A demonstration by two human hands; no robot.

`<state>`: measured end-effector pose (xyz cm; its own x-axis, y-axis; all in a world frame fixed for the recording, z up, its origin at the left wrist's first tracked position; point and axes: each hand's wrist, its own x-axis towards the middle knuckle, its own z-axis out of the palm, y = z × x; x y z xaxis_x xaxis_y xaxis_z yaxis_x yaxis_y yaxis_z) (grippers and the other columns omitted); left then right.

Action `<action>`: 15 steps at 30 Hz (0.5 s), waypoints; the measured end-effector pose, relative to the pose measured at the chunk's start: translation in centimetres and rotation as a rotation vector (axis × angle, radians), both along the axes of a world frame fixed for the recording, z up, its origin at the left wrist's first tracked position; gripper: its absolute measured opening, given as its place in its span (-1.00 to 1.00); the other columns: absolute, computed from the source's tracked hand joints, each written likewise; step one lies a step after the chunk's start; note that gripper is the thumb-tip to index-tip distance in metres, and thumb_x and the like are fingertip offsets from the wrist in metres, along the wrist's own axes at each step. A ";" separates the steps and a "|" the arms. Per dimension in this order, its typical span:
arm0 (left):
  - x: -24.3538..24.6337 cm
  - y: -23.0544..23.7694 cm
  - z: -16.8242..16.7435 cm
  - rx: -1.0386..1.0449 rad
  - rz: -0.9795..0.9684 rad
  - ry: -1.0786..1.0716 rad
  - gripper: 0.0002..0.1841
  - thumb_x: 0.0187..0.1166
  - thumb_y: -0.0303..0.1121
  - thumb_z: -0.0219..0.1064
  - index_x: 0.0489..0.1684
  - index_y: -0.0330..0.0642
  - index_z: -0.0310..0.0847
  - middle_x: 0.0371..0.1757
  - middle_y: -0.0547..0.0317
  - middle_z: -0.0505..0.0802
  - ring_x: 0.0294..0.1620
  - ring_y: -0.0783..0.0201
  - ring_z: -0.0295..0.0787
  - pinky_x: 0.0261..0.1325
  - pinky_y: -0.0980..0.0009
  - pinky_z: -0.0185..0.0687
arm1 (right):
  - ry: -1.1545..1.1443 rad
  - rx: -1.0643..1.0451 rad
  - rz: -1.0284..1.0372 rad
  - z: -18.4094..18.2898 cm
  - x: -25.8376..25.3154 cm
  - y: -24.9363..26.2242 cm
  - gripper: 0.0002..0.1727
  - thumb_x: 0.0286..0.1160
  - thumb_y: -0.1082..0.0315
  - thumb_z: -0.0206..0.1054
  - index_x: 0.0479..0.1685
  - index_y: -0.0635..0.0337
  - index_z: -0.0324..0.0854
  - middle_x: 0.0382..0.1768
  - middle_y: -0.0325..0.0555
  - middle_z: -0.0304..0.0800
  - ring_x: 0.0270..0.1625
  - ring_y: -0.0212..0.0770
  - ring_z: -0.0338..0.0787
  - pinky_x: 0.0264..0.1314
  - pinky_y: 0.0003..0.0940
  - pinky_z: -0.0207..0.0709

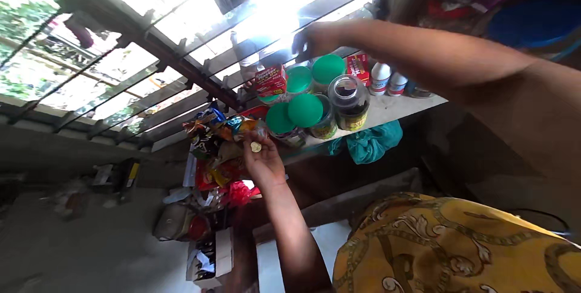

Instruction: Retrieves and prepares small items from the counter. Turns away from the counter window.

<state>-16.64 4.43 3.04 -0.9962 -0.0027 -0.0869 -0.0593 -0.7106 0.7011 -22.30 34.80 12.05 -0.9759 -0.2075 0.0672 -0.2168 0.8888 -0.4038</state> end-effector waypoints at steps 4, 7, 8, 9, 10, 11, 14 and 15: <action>0.5 0.0 -0.3 0.048 -0.046 0.018 -0.63 0.92 -0.24 -0.26 0.15 -0.04 0.55 -0.18 0.35 0.79 -0.22 0.51 0.78 -0.03 0.59 0.73 | -0.047 -0.026 0.004 -3.8 -4.1 -5.7 0.06 0.29 -0.12 0.63 0.83 0.02 0.17 0.66 0.36 0.31 0.52 0.38 0.53 0.48 0.38 0.39; 1.0 -0.9 -0.8 0.053 -0.007 -0.030 -0.63 0.92 -0.25 -0.22 0.16 -0.08 0.57 -0.20 0.31 0.80 -0.25 0.48 0.79 -0.09 0.58 0.74 | -0.078 0.035 -0.040 -6.5 -6.8 -7.3 0.16 0.13 -0.02 0.74 0.85 -0.15 0.13 0.73 0.42 0.10 0.42 0.48 0.57 0.34 0.42 0.49; 1.1 -1.3 -1.1 0.043 0.018 -0.047 -0.63 0.92 -0.26 -0.21 0.15 -0.10 0.58 -0.23 0.30 0.79 -0.28 0.48 0.79 -0.10 0.58 0.73 | -0.040 0.012 -0.042 -7.5 -7.6 -7.2 0.11 0.10 0.11 0.76 0.81 -0.17 0.19 0.71 0.43 0.13 0.38 0.48 0.60 0.30 0.42 0.52; 1.2 -1.7 -1.4 0.033 0.037 -0.058 -0.63 0.91 -0.27 -0.21 0.14 -0.10 0.58 -0.24 0.30 0.79 -0.29 0.48 0.79 -0.10 0.58 0.74 | 0.008 -0.030 -0.036 -8.4 -8.2 -7.0 0.05 0.10 0.21 0.75 0.76 -0.17 0.27 0.70 0.42 0.17 0.37 0.47 0.61 0.29 0.41 0.53; 1.3 -2.2 -1.6 0.025 0.049 -0.062 -0.63 0.92 -0.27 -0.22 0.15 -0.11 0.58 -0.25 0.30 0.79 -0.29 0.47 0.78 -0.09 0.57 0.73 | 0.040 -0.070 -0.031 -8.7 -8.2 -6.9 -0.03 0.15 0.26 0.71 0.72 -0.15 0.33 0.69 0.38 0.21 0.39 0.44 0.61 0.32 0.39 0.53; 1.5 -2.6 -1.7 0.016 0.058 -0.063 -0.62 0.92 -0.27 -0.24 0.16 -0.11 0.57 -0.25 0.29 0.77 -0.30 0.47 0.77 -0.09 0.57 0.73 | 0.065 -0.105 -0.026 -8.5 -8.0 -6.8 -0.11 0.19 0.26 0.68 0.67 -0.11 0.39 0.66 0.34 0.28 0.42 0.40 0.60 0.35 0.36 0.52; 1.8 -3.9 -2.0 -0.017 0.088 -0.071 -0.63 0.92 -0.28 -0.22 0.17 -0.13 0.56 -0.23 0.28 0.76 -0.28 0.46 0.76 -0.08 0.55 0.72 | 0.043 -0.135 -0.025 -6.0 -5.3 -6.8 -0.22 0.35 0.18 0.61 0.64 0.04 0.42 0.53 0.27 0.47 0.50 0.28 0.55 0.49 0.24 0.44; 2.0 -4.5 -2.3 -0.027 0.089 -0.063 -0.63 0.91 -0.28 -0.22 0.18 -0.13 0.56 -0.21 0.29 0.77 -0.26 0.46 0.76 -0.08 0.55 0.72 | 0.049 -0.152 -0.026 -5.3 -4.3 -6.5 -0.22 0.35 0.19 0.61 0.64 0.06 0.43 0.48 0.25 0.54 0.49 0.27 0.55 0.52 0.20 0.42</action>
<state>-14.63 -0.05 0.75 -0.9844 -0.0940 -0.1484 -0.0417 -0.6956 0.7172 -26.63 28.33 6.80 -0.9755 -0.1665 0.1437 -0.2177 0.8235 -0.5239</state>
